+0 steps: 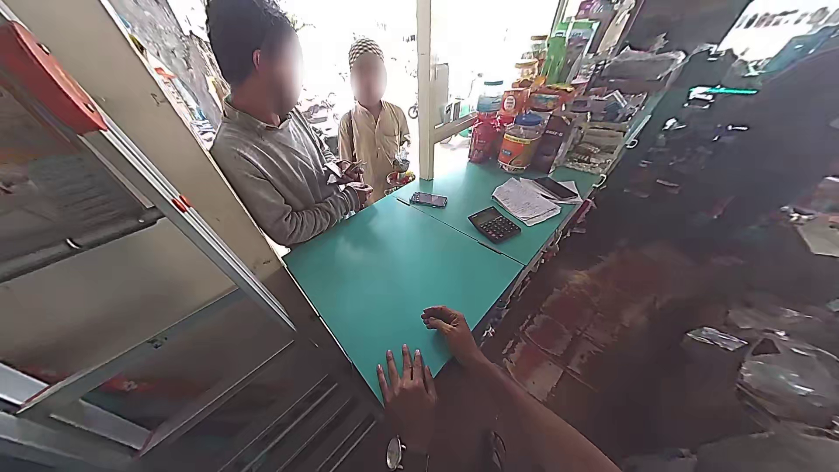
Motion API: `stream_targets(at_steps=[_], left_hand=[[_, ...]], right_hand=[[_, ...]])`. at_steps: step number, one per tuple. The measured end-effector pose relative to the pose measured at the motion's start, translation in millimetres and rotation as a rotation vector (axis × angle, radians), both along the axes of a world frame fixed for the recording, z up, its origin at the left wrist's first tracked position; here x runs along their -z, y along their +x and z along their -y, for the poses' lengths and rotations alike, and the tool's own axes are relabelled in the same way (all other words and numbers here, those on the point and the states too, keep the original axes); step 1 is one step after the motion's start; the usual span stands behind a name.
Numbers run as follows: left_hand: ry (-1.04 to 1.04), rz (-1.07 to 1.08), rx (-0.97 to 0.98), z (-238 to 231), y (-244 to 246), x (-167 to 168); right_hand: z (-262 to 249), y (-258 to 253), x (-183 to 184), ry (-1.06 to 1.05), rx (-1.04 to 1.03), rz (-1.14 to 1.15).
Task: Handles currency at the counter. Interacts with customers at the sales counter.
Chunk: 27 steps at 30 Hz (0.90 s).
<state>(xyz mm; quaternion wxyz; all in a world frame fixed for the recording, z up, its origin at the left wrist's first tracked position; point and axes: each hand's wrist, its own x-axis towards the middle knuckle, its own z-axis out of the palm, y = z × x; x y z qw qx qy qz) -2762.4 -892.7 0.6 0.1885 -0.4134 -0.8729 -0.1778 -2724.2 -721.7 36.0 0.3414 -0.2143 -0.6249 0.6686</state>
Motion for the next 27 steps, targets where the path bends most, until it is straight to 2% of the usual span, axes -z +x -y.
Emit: stream_targets(at_steps=[19, 27], left_hand=[[-0.043, 0.06, 0.016, 2.4, 0.1, -5.7], [0.019, 0.049, 0.019, 2.3, -1.0, -2.1]], right_hand=[[3.8, 1.0, 0.3, -0.003, 0.03, -0.007], [4.7, 1.5, 0.1, 0.005, 0.021, 0.003]])
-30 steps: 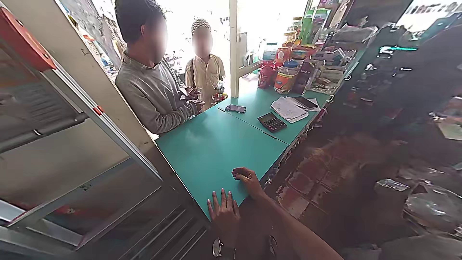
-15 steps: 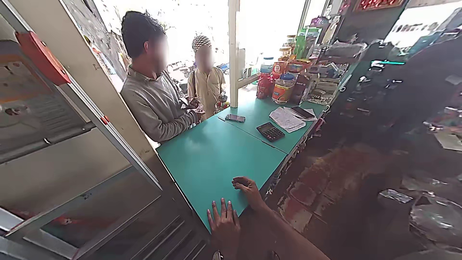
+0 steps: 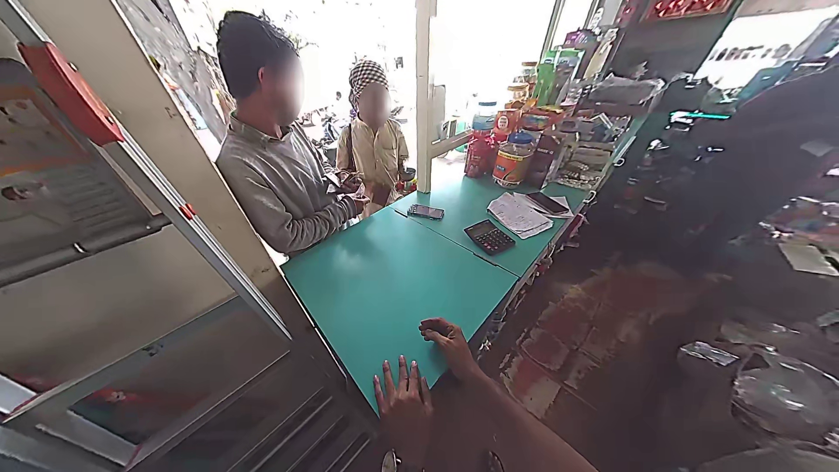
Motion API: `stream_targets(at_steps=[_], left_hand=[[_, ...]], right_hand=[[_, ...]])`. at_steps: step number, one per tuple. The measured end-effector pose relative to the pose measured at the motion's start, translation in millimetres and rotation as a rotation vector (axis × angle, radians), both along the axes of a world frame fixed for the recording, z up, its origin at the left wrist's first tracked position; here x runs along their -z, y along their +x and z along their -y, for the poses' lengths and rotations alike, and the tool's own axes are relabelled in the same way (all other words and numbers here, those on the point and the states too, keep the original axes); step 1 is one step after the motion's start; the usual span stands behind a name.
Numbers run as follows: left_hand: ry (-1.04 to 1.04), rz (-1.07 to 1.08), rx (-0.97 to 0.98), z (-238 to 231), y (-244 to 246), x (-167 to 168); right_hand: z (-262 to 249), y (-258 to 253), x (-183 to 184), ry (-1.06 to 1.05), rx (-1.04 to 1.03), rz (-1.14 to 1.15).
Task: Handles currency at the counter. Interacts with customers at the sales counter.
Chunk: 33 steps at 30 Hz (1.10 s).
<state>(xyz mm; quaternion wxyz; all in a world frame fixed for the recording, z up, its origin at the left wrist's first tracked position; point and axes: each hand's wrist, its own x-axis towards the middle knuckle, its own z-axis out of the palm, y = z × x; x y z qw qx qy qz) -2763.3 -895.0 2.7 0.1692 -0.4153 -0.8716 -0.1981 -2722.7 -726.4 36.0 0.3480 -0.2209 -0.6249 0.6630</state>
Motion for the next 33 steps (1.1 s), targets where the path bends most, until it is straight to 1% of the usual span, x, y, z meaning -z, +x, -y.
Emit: stream_targets(at_steps=[19, 29, 33], left_hand=[[-0.016, -0.008, -0.002, 0.4, 2.5, -3.8], [-0.017, -0.052, -0.04, -3.2, 5.6, -1.0], [-0.017, -0.053, -0.033, -3.3, 4.7, 2.7]], right_hand=[[-1.4, 0.5, 0.3, 0.0, -0.005, -0.013], [-3.6, -0.3, 2.7, -0.007, -0.01, -0.023], [0.7, 7.9, 0.5, -0.063, 0.026, -0.091]])
